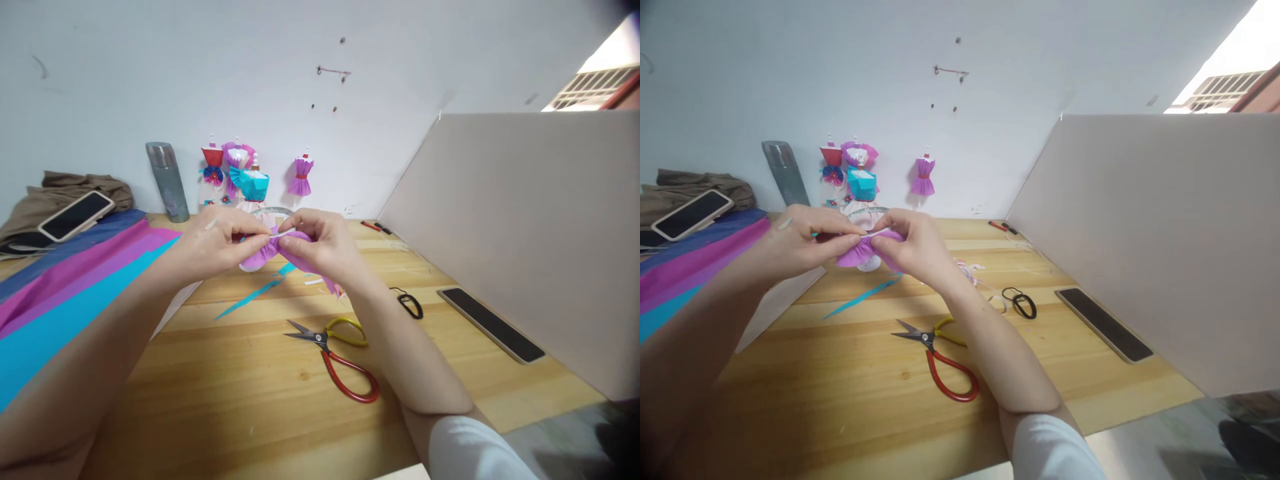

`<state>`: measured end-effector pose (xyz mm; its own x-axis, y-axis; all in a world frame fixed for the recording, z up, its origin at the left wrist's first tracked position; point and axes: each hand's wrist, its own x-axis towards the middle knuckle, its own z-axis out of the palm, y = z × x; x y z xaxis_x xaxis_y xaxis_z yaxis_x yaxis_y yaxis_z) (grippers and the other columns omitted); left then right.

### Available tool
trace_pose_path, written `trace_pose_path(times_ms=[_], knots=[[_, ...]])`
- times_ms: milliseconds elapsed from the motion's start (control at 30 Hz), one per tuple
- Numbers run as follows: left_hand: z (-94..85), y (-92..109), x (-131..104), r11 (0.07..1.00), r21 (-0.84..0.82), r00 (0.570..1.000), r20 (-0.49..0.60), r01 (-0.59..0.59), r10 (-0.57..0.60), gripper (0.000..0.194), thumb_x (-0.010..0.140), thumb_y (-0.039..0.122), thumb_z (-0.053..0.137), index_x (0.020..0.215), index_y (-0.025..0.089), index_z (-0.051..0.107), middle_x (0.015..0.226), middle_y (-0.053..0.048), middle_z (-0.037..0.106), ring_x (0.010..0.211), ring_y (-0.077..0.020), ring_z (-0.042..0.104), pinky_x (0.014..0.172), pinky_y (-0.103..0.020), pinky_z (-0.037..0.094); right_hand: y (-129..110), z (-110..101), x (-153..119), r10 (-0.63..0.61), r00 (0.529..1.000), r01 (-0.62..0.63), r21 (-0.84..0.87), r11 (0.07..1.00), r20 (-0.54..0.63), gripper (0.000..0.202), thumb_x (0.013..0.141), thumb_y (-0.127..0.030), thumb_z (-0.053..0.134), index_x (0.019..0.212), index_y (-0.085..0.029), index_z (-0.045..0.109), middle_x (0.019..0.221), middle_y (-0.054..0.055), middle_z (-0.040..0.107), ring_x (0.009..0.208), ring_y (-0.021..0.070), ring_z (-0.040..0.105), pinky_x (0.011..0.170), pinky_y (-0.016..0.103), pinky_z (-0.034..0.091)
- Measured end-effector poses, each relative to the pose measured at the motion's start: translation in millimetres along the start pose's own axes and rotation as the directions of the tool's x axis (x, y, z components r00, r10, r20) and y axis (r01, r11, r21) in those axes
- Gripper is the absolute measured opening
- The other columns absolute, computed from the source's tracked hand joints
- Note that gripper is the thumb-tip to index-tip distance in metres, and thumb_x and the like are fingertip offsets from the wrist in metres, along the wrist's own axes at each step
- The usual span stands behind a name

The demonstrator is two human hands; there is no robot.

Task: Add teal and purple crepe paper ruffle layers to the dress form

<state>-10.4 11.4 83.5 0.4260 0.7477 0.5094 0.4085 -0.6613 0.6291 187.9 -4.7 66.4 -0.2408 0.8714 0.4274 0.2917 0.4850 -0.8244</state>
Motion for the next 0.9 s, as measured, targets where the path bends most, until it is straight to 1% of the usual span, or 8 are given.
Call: trace_pose_path(times_ms=[100, 167, 300, 367, 433, 533, 733, 900], knots=[[1.9, -0.7, 0.2, 0.993, 0.090, 0.996, -0.035, -0.079, 0.083, 0.026, 0.080, 0.039, 0.065, 0.094, 0.021, 0.076, 0.089, -0.003, 0.076, 0.075, -0.0164, 0.062, 0.065, -0.025, 0.043, 3.8, -2.4, 4.9, 0.056, 0.997, -0.052, 0.061, 0.997, -0.059, 0.019, 0.067, -0.033, 0.072, 0.074, -0.018, 0.063, 0.058, -0.003, 0.057, 0.054, 0.0106, 0.050, 0.050, 0.024, 0.037], [3.5, -0.7, -0.6, 0.993, 0.078, 0.981, -0.167, -0.087, 0.099, 0.032, 0.083, 0.040, 0.064, 0.105, 0.019, 0.074, 0.103, -0.005, 0.075, 0.075, -0.0149, 0.060, 0.067, -0.026, 0.045, 7.9, -5.0, 9.0, 0.101, 0.989, -0.087, 0.131, 0.988, -0.103, 0.023, 0.064, -0.036, 0.075, 0.072, -0.018, 0.062, 0.057, -0.002, 0.058, 0.053, 0.0114, 0.052, 0.050, 0.024, 0.039], [4.5, -3.7, -1.0, 0.996, -0.084, 0.905, -0.425, -0.033, -0.005, 0.037, 0.088, 0.049, 0.059, 0.087, 0.015, 0.073, 0.082, -0.006, 0.072, 0.064, -0.0125, 0.055, 0.058, -0.026, 0.042, 14.3, -10.3, 15.4, 0.164, 0.969, -0.102, 0.307, 0.946, -0.184, 0.031, 0.061, -0.040, 0.079, 0.074, -0.020, 0.060, 0.058, -0.003, 0.060, 0.051, 0.0115, 0.055, 0.050, 0.024, 0.042], [6.1, -6.0, 1.1, 0.986, -0.158, 0.943, -0.314, 0.063, -0.110, 0.049, 0.087, 0.058, 0.055, 0.069, 0.015, 0.069, 0.063, -0.006, 0.066, 0.053, -0.0115, 0.052, 0.049, -0.026, 0.038, 13.9, -11.3, 16.3, 0.186, 0.959, -0.098, 0.369, 0.924, -0.213, 0.033, 0.058, -0.041, 0.080, 0.074, -0.020, 0.059, 0.060, -0.003, 0.061, 0.051, 0.0110, 0.056, 0.049, 0.023, 0.042], [11.6, -7.5, 3.9, 0.962, -0.209, 0.980, -0.052, 0.175, -0.190, 0.052, 0.080, 0.064, 0.060, 0.061, 0.015, 0.065, 0.053, -0.005, 0.060, 0.045, -0.0107, 0.048, 0.043, -0.025, 0.034, 11.4, -10.7, 15.8, 0.212, 0.955, -0.114, 0.400, 0.909, -0.209, 0.034, 0.057, -0.040, 0.080, 0.074, -0.020, 0.059, 0.060, -0.003, 0.062, 0.050, 0.0102, 0.055, 0.047, 0.023, 0.042], [28.4, -7.8, 5.4, 0.888, -0.389, 0.964, 0.194, 0.244, -0.180, 0.044, 0.066, 0.058, 0.077, 0.073, 0.017, 0.065, 0.056, -0.001, 0.060, 0.047, -0.0124, 0.053, 0.040, -0.023, 0.037, 8.5, -7.0, 14.2, 0.226, 0.959, -0.135, 0.421, 0.897, -0.173, 0.037, 0.054, -0.039, 0.083, 0.073, -0.019, 0.060, 0.058, -0.004, 0.061, 0.049, 0.0094, 0.053, 0.047, 0.022, 0.040], [53.9, -4.5, -3.2, 0.725, -0.626, 0.955, 0.131, 0.287, -0.265, 0.028, 0.071, 0.039, 0.074, 0.066, 0.018, 0.056, 0.052, 0.001, 0.054, 0.045, -0.0083, 0.047, 0.040, -0.021, 0.035, 11.7, 1.0, 14.1, 0.217, 0.967, -0.139, 0.435, 0.890, -0.134, 0.040, 0.052, -0.041, 0.086, 0.073, -0.019, 0.059, 0.057, -0.004, 0.061, 0.050, 0.0099, 0.054, 0.050, 0.023, 0.041], [43.7, 0.7, -2.5, 0.832, -0.448, 0.944, 0.119, 0.326, -0.306, 0.024, 0.071, 0.031, 0.071, 0.063, 0.018, 0.052, 0.048, 0.003, 0.051, 0.043, -0.0078, 0.044, 0.042, -0.021, 0.035, 10.6, 2.0, 12.5, 0.194, 0.964, -0.109, 0.395, 0.912, -0.183, 0.033, 0.055, -0.036, 0.080, 0.074, -0.020, 0.059, 0.056, -0.006, 0.057, 0.051, 0.0103, 0.052, 0.051, 0.024, 0.042]])
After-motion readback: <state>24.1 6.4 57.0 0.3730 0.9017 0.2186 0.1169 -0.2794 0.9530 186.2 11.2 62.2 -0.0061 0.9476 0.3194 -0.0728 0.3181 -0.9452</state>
